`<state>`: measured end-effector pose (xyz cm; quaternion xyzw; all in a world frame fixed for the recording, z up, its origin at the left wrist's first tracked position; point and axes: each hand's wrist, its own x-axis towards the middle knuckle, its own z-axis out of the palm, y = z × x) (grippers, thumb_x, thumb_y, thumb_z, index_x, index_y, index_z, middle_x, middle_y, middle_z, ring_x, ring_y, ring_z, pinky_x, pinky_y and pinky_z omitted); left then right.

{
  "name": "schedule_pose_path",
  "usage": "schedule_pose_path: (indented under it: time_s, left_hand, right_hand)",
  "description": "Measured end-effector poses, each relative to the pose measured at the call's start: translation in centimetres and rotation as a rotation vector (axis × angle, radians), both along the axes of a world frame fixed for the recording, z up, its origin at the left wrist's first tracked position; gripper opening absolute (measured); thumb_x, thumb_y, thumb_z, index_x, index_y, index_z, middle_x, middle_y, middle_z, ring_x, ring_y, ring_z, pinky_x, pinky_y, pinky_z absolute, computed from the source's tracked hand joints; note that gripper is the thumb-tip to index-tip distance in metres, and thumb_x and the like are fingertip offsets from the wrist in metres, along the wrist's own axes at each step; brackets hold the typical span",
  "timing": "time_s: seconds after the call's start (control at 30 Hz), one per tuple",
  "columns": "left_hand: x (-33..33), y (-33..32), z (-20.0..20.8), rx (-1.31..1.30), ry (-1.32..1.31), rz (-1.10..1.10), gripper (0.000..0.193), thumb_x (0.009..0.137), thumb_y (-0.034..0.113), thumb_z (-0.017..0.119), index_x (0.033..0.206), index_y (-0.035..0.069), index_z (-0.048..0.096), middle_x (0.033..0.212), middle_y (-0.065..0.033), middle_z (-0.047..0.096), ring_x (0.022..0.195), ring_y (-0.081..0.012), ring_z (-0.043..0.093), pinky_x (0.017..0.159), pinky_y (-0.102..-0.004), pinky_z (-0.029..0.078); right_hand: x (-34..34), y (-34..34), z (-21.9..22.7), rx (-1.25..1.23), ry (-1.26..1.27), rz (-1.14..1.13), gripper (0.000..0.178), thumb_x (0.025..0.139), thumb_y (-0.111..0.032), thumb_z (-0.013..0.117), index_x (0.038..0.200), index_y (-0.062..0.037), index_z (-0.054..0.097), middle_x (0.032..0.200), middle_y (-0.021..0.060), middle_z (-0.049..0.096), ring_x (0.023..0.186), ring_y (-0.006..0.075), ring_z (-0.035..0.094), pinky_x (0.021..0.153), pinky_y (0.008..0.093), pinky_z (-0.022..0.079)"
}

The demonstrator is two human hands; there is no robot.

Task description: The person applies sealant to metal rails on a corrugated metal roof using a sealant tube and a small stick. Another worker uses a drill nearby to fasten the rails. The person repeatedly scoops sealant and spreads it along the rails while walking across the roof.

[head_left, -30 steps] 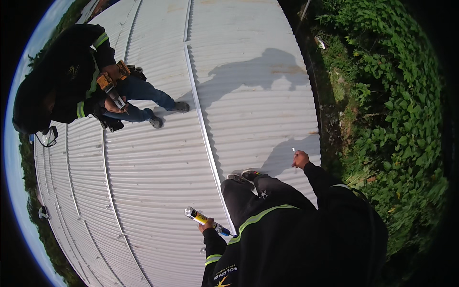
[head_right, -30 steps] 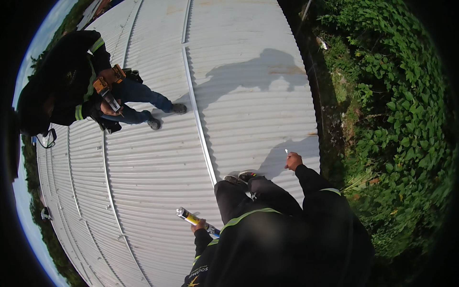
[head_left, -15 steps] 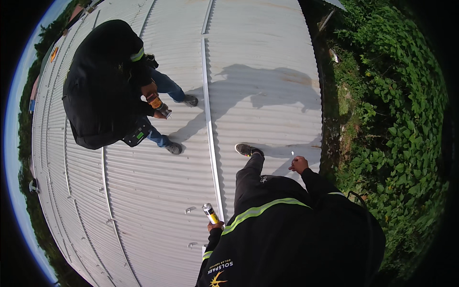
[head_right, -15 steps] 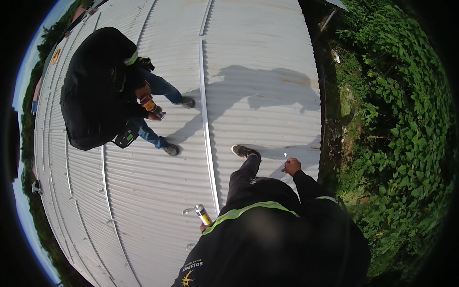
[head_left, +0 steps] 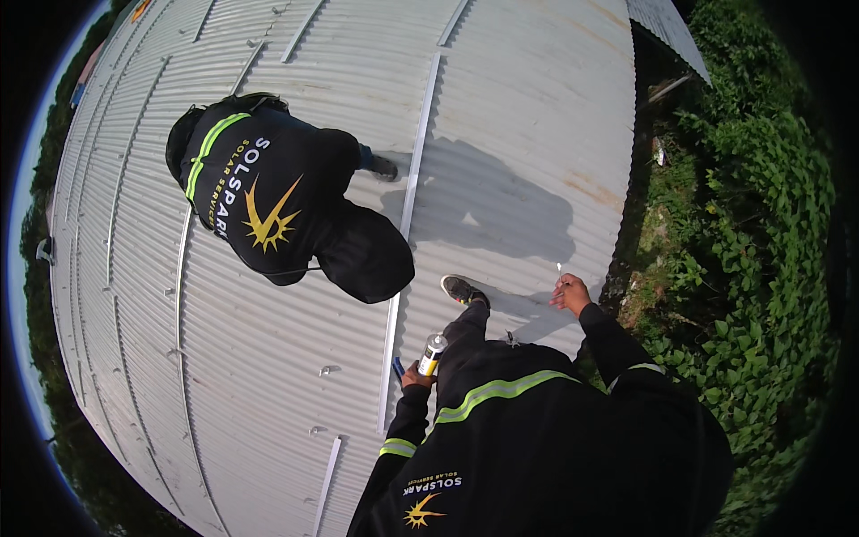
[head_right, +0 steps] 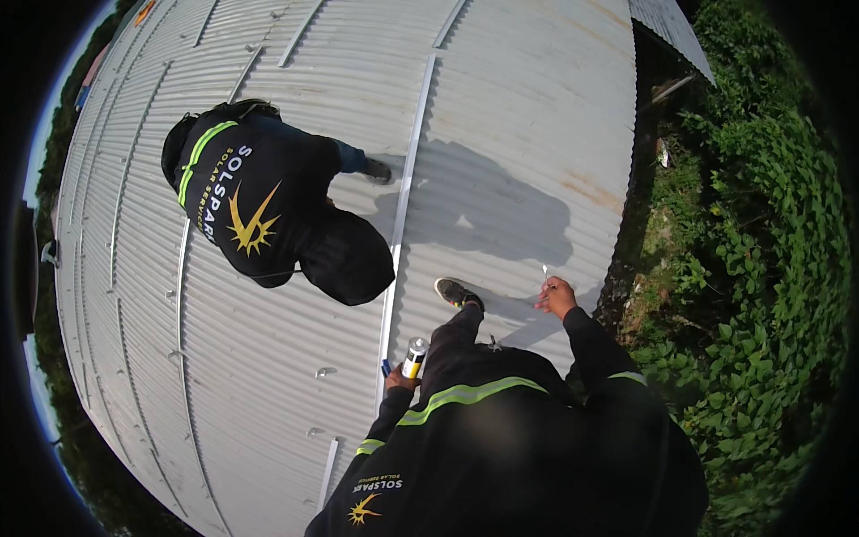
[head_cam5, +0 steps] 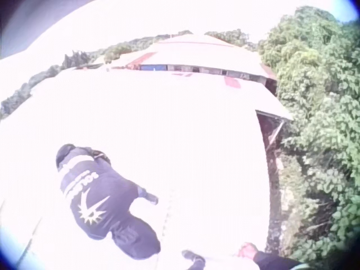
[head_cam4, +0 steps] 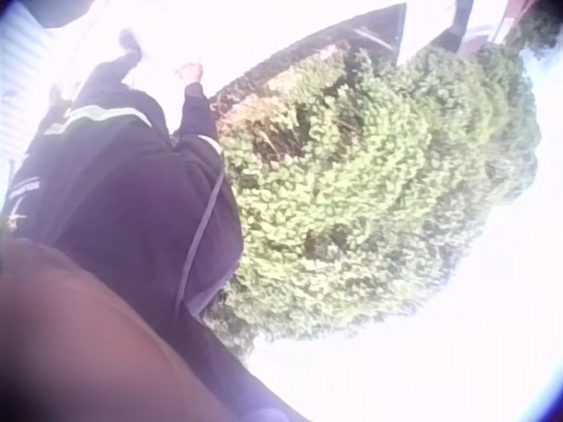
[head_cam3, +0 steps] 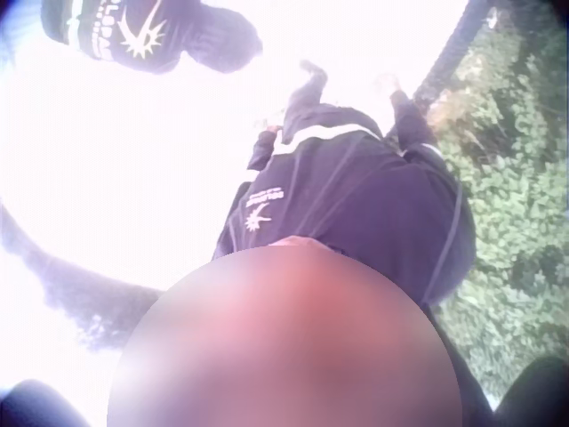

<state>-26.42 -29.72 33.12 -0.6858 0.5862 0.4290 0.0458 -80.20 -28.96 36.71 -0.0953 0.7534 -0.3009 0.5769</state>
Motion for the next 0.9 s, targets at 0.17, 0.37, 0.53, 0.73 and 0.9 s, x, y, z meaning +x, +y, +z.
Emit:
schedule_pose_path:
  time_s: [0.17,0.37,0.53,0.73,0.9]
  left_hand:
    - [-7.8,-5.7,1.3,-0.019,0.172,-0.063,0.049,0.079,0.038,0.087,0.116,0.008,0.075,0.101,-0.0197,0.079,0.098,-0.0387,0.076,0.087,-0.0455,0.060]
    - [-13.1,-9.2,1.3,-0.032,0.144,-0.174,0.051,0.077,0.035,0.087,0.118,0.009,0.074,0.102,-0.0205,0.078,0.098,-0.0395,0.076,0.087,-0.0467,0.060]
    - [-14.9,-10.3,0.7,-0.022,0.171,-0.245,0.052,0.073,0.032,0.087,0.118,0.010,0.073,0.102,-0.0189,0.078,0.099,-0.0393,0.075,0.088,-0.0469,0.059]
    - [-17.6,-10.7,0.5,-0.019,0.204,-0.243,0.053,0.066,0.028,0.091,0.113,0.010,0.073,0.099,-0.0159,0.079,0.096,-0.0383,0.075,0.086,-0.0466,0.059]
    - [-21.3,-11.2,1.1,-0.056,0.201,-0.187,0.051,0.071,0.029,0.090,0.114,0.007,0.074,0.100,-0.0194,0.078,0.096,-0.0392,0.076,0.087,-0.0465,0.060]
  right_hand:
    - [-1.8,-1.7,1.0,0.003,0.010,0.087,0.012,0.104,-0.008,0.047,0.107,-0.0088,0.059,0.090,0.0102,0.069,0.070,0.0261,0.077,0.052,0.0356,0.054]
    - [-3.4,-1.3,1.3,-0.005,-0.030,0.007,0.009,0.103,-0.010,0.050,0.104,-0.0095,0.059,0.089,0.0103,0.069,0.069,0.0262,0.077,0.051,0.0358,0.054]
    - [-5.2,-0.5,1.4,0.086,-0.004,-0.067,0.009,0.102,-0.011,0.050,0.102,-0.0093,0.059,0.084,0.0102,0.069,0.066,0.0261,0.076,0.047,0.0362,0.052]
    - [-8.1,-1.4,0.4,0.145,0.069,-0.073,0.013,0.100,-0.009,0.048,0.098,-0.0081,0.061,0.078,0.0096,0.069,0.063,0.0261,0.076,0.044,0.0354,0.050]
    - [-11.9,-6.4,-1.5,0.198,0.122,0.121,0.014,0.098,-0.008,0.048,0.096,-0.0088,0.062,0.079,0.0075,0.070,0.063,0.0235,0.076,0.048,0.0353,0.052]
